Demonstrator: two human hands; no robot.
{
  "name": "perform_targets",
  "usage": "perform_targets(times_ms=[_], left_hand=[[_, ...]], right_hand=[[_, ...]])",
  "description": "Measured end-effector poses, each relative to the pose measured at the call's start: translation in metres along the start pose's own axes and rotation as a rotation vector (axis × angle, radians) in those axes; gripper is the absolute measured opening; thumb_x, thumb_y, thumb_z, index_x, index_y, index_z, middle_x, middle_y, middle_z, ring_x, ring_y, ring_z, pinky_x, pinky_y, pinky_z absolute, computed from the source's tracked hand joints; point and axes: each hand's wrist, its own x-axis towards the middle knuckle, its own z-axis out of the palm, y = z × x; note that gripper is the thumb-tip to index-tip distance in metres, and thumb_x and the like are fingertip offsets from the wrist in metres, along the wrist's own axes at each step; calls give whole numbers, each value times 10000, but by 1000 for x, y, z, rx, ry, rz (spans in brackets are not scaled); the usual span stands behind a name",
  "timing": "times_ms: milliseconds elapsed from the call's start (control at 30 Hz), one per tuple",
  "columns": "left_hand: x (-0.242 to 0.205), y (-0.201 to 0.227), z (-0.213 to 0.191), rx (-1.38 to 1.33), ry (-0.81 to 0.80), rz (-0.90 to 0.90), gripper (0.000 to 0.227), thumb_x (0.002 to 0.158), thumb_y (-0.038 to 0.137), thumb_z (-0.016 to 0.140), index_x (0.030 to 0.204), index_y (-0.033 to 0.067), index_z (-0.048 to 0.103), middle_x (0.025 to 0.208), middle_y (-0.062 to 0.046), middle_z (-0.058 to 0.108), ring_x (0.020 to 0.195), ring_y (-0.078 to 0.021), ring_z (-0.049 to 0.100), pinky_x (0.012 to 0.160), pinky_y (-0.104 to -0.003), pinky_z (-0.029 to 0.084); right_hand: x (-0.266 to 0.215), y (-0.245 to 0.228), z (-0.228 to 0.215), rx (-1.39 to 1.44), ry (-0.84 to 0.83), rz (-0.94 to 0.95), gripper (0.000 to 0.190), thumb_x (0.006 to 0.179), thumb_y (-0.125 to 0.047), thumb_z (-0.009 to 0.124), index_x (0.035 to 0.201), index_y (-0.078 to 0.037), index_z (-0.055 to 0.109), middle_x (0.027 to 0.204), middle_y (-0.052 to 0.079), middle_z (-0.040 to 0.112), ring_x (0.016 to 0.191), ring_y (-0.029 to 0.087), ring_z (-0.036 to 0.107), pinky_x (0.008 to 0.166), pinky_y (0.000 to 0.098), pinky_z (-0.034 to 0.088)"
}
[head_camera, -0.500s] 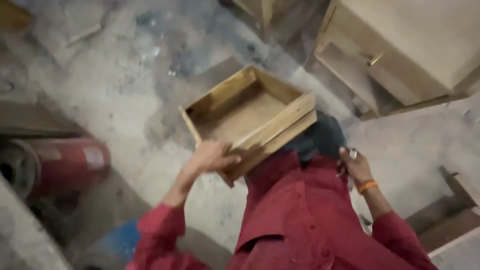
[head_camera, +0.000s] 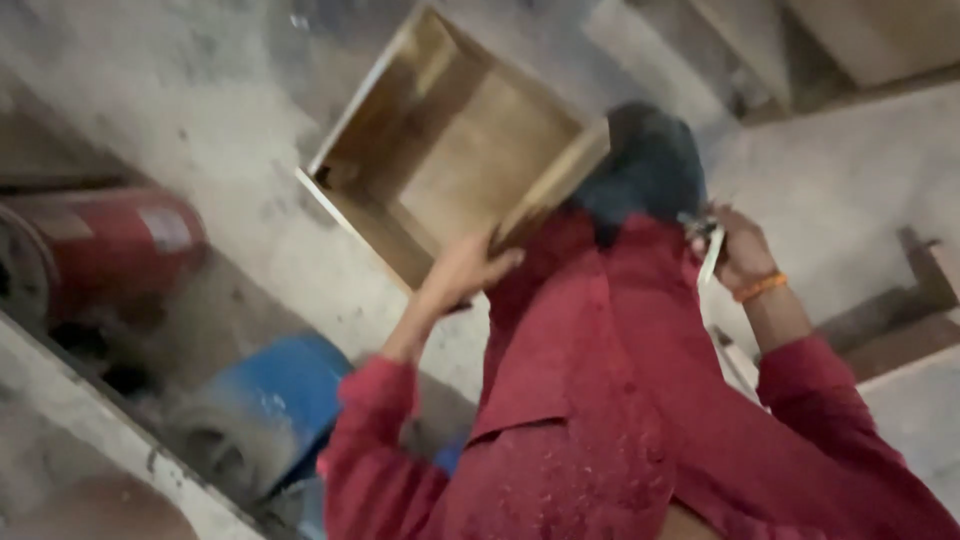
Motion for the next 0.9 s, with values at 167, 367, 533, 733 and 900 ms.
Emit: perform_targets(times_ms=[167,367,533,733,900], left_hand=[[69,13,22,-137,145,187,577,860,342,769,1324,50,589,1134,-232,719,1046,-346,709,912,-425,536],[96,13,20,-3,268,215,590,887,324,783,1356,38,566,1178,-259,722,1141,-461,673,964,-477,530],[85,39,0,28,393,214,719,892,339,802,1407,-13,445,1140,-289,696,1089,-497,647,915,-504,526],[82,55,2,-62,417,179,546,855,322,827,1188,23,514,1065,-244,735,1061,-446,698,863,-466,564],[80,54,8,-127,463,198,394,830,254,815,1078,44,593,988,-187,746,954,-368,757,812,-420,574]], right_hand=[[-8,6,-9,103,-60,-51,213,1121,-255,580,1235,-75,584,936,68,606,717,129,563,552,220,441],[-52,-21,53,56,-65,-133,303,1082,-277,600,1305,-73,570,943,48,619,777,124,598,645,240,516],[-59,-33,99,86,-202,-148,365,1121,-354,666,1334,-71,579,849,-6,524,663,76,471,545,211,397],[-69,-43,163,12,-302,-364,334,1071,-214,689,1335,-85,530,891,1,568,698,90,536,587,222,449],[-63,-32,186,-365,-343,-782,241,1092,-96,750,1206,-48,543,1024,13,649,874,106,664,757,244,544]])
